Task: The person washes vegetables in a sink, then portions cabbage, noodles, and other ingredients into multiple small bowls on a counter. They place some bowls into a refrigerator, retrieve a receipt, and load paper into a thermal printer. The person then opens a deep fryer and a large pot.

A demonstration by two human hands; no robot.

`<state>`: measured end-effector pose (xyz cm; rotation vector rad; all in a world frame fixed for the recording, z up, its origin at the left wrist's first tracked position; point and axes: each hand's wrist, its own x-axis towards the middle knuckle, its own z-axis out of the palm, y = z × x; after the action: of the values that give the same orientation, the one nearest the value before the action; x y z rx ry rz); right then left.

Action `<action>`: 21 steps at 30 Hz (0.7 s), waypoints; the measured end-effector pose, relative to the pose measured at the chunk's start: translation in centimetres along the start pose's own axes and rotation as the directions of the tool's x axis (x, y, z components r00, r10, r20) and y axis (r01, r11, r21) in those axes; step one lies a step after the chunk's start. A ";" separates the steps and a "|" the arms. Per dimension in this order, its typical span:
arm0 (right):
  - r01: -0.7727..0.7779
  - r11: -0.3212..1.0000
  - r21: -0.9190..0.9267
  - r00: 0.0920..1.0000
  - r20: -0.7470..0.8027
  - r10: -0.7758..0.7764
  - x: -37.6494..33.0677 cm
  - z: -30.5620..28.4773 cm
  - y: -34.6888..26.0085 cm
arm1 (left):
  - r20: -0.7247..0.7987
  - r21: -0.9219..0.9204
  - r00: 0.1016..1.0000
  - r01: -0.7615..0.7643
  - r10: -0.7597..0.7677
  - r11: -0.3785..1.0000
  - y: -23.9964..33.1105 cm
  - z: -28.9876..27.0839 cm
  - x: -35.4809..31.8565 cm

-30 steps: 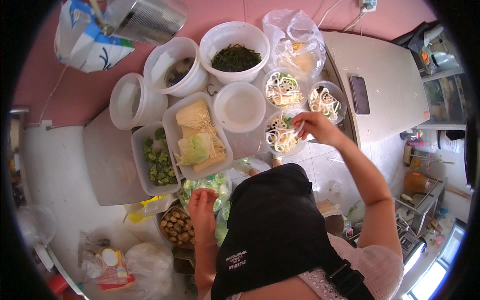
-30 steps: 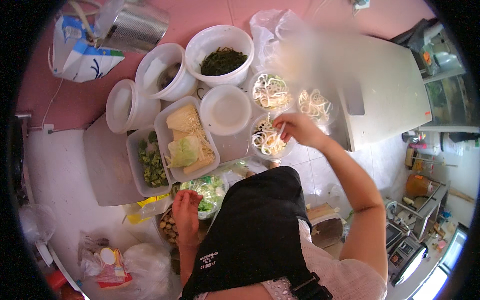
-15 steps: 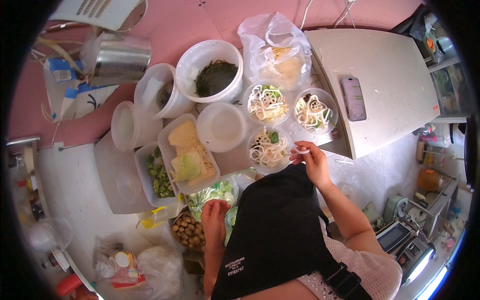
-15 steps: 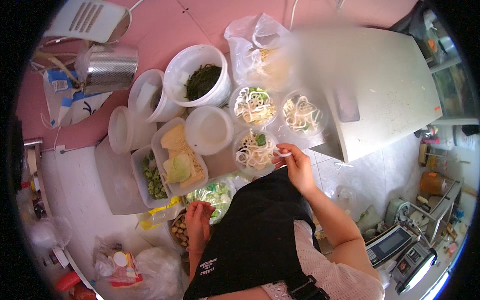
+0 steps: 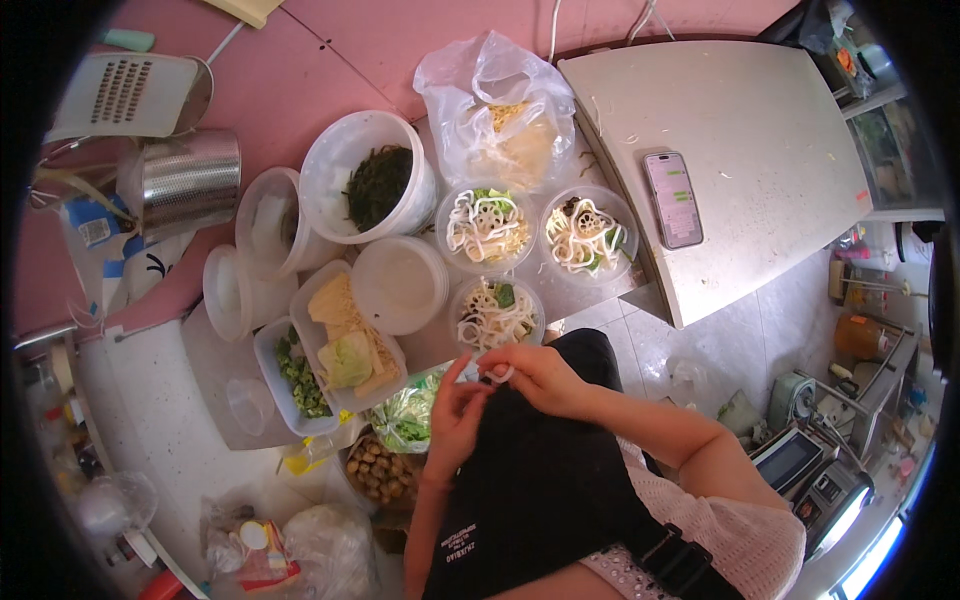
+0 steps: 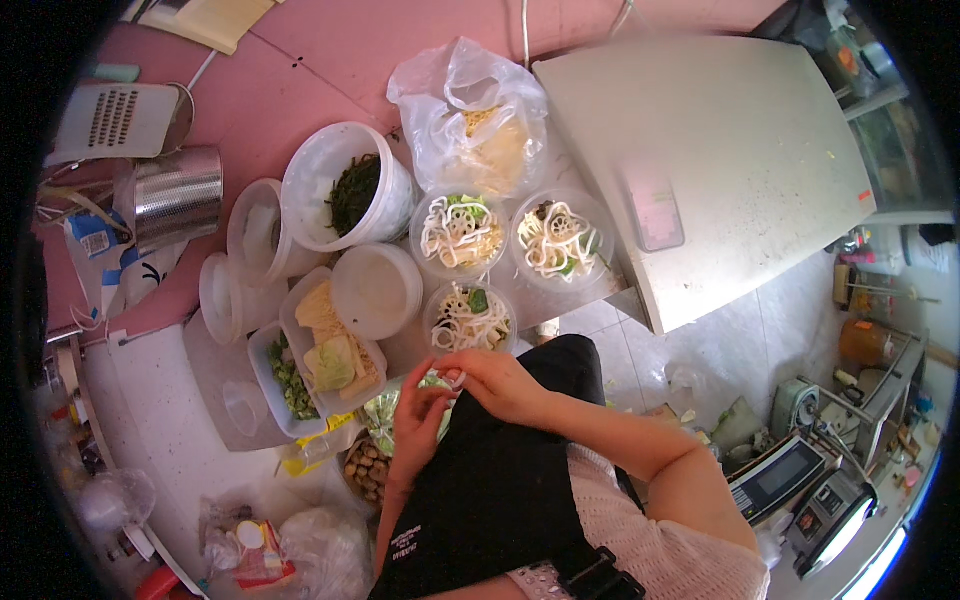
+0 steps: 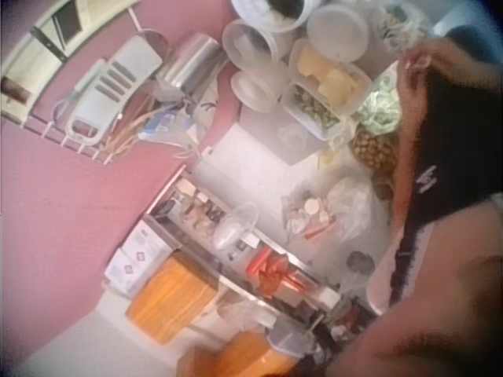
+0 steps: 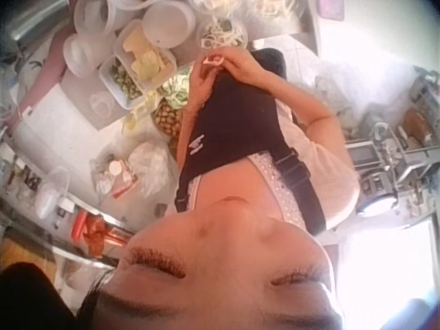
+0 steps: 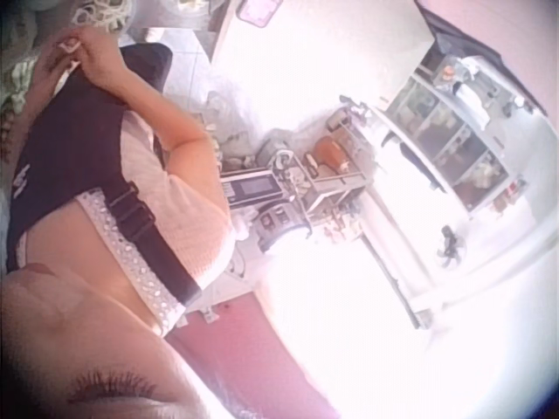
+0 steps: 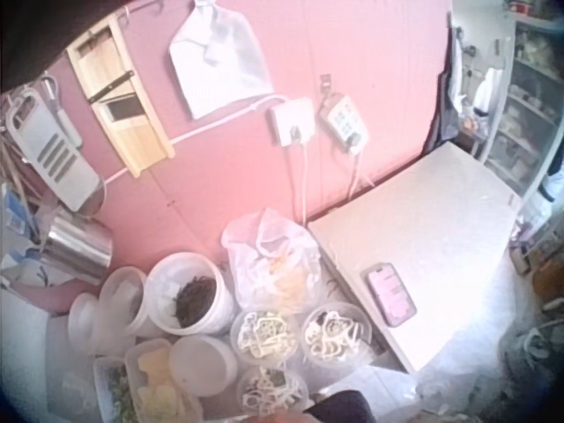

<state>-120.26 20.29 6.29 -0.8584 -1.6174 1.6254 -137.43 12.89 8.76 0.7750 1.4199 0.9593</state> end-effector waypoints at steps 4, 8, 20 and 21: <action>0.101 0.986 -0.133 0.993 -0.053 -0.109 0.8 0.1 0.2 | 0.093 0.087 0.992 -0.098 0.090 0.991 -2.7 0.6 3.3; -0.037 0.962 -0.272 0.990 -0.138 0.000 1.1 -0.7 -0.2 | 0.139 0.155 0.978 -0.179 0.158 0.972 -3.2 0.8 5.4; -0.323 0.947 0.006 0.919 -0.236 0.315 1.2 0.1 1.1 | 0.251 0.278 0.958 -0.207 0.137 0.938 -3.4 -1.0 6.7; -0.290 0.956 0.048 0.921 -0.256 0.293 1.1 0.3 1.6 | 0.233 0.275 0.962 -0.207 0.144 0.939 -3.7 -1.0 6.8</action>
<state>-121.17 21.03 4.72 -1.3019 -1.3451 1.6320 -138.74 17.20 2.38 1.2108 1.3390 0.7789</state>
